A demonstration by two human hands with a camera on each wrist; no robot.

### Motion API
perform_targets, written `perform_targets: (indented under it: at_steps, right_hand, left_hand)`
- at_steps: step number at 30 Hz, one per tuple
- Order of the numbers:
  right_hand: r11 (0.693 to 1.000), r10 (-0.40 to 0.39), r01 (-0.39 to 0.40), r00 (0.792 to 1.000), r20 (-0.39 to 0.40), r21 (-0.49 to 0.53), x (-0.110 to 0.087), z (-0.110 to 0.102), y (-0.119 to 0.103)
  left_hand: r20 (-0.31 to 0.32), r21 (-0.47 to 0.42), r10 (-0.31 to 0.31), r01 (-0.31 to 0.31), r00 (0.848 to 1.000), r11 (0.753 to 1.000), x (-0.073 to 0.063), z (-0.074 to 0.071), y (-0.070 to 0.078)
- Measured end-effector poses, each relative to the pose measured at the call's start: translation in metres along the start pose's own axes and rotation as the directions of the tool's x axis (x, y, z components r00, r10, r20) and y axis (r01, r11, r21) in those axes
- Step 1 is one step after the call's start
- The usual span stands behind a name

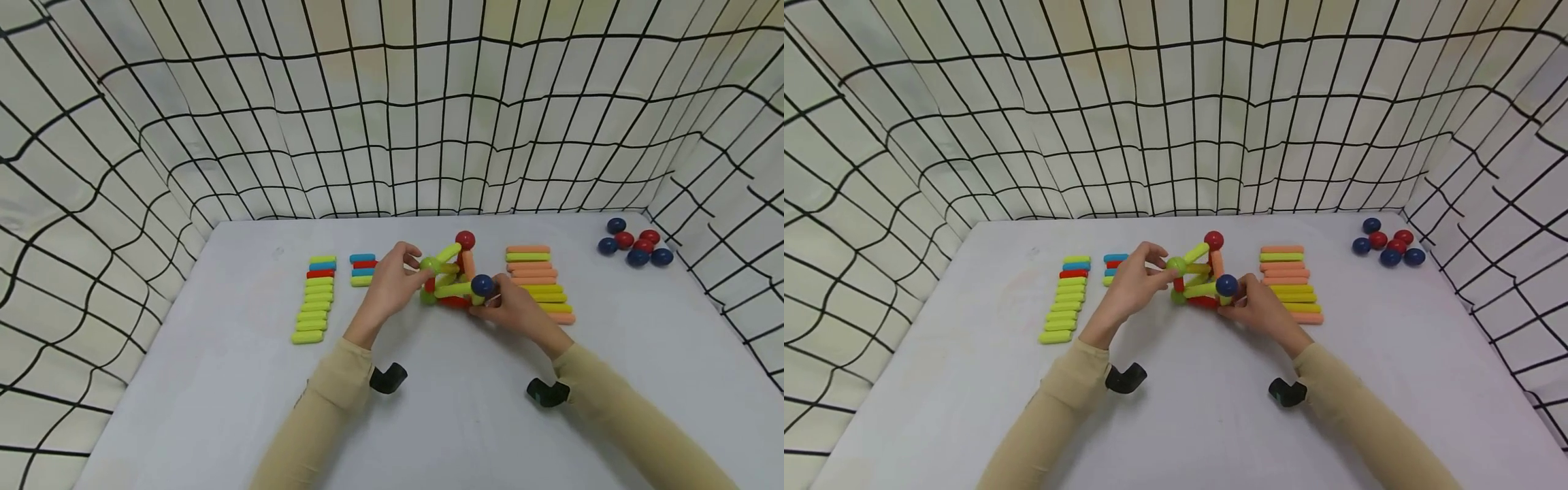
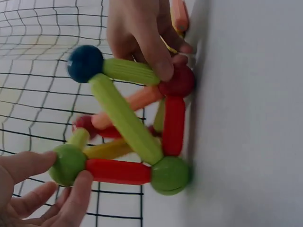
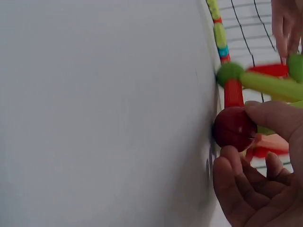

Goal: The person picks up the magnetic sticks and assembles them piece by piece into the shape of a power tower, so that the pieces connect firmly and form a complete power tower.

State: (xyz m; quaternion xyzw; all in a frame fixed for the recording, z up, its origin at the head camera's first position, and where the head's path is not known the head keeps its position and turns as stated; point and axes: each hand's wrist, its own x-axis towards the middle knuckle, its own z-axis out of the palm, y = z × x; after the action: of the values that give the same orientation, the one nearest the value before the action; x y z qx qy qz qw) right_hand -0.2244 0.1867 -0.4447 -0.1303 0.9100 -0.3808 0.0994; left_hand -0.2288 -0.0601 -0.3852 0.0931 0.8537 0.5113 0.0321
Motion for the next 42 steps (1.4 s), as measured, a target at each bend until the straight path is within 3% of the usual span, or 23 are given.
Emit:
perform_targets:
  at_steps: [3, 7, 9, 11, 15, 21, 27, 30, 37, 42]
  right_hand:
    - [0.998, -0.031, 0.029, 0.998, 0.052, 0.048, -0.007, 0.007, -0.008]
    - [0.991, -0.121, 0.113, 0.984, 0.127, 0.07, -0.012, 0.011, -0.014]
    - [0.994, -0.095, 0.091, 0.992, 0.078, 0.053, -0.012, 0.008, -0.014]
    - [0.998, -0.035, 0.036, 0.999, -0.023, 0.044, -0.011, 0.003, -0.011]
    - [0.997, 0.05, -0.038, 0.984, -0.172, 0.071, -0.005, -0.01, -0.005]
    - [0.993, 0.059, -0.044, 0.988, -0.144, 0.107, 0.003, -0.017, 0.002]
    - [0.996, 0.008, -0.005, 0.999, -0.036, 0.089, 0.008, -0.011, 0.002]
    - [0.995, -0.015, 0.017, 1.0, -0.018, 0.095, 0.008, -0.009, 0.002]
    - [0.995, -0.043, 0.044, 0.999, -0.022, 0.085, 0.008, -0.008, 0.003]
    - [0.995, -0.038, 0.04, 0.999, -0.022, 0.091, 0.01, -0.006, 0.004]
  left_hand:
    - [-0.048, -0.053, 0.01, -0.013, 0.999, 0.999, 0.013, 0.0, -0.008]
    - [-0.015, -0.141, -0.012, 0.01, 1.0, 0.99, 0.028, -0.008, -0.021]
    - [0.017, -0.154, -0.016, 0.019, 1.0, 0.988, 0.031, -0.016, -0.029]
    - [0.036, -0.113, -0.022, 0.026, 0.999, 0.993, 0.031, -0.026, -0.037]
    - [0.064, -0.034, -0.068, 0.07, 0.996, 0.997, 0.024, -0.049, -0.053]
    - [0.08, 0.092, -0.136, 0.128, 0.987, 0.987, 0.012, -0.068, -0.07]
    - [0.057, 0.193, -0.176, 0.162, 0.983, 0.968, 0.009, -0.069, -0.075]
    - [0.049, 0.218, -0.201, 0.186, 0.978, 0.958, 0.008, -0.067, -0.074]
    - [0.05, 0.34, -0.14, 0.115, 0.989, 0.933, 0.01, -0.058, -0.078]
    - [0.021, 0.349, -0.139, 0.123, 0.99, 0.929, 0.013, -0.046, -0.078]
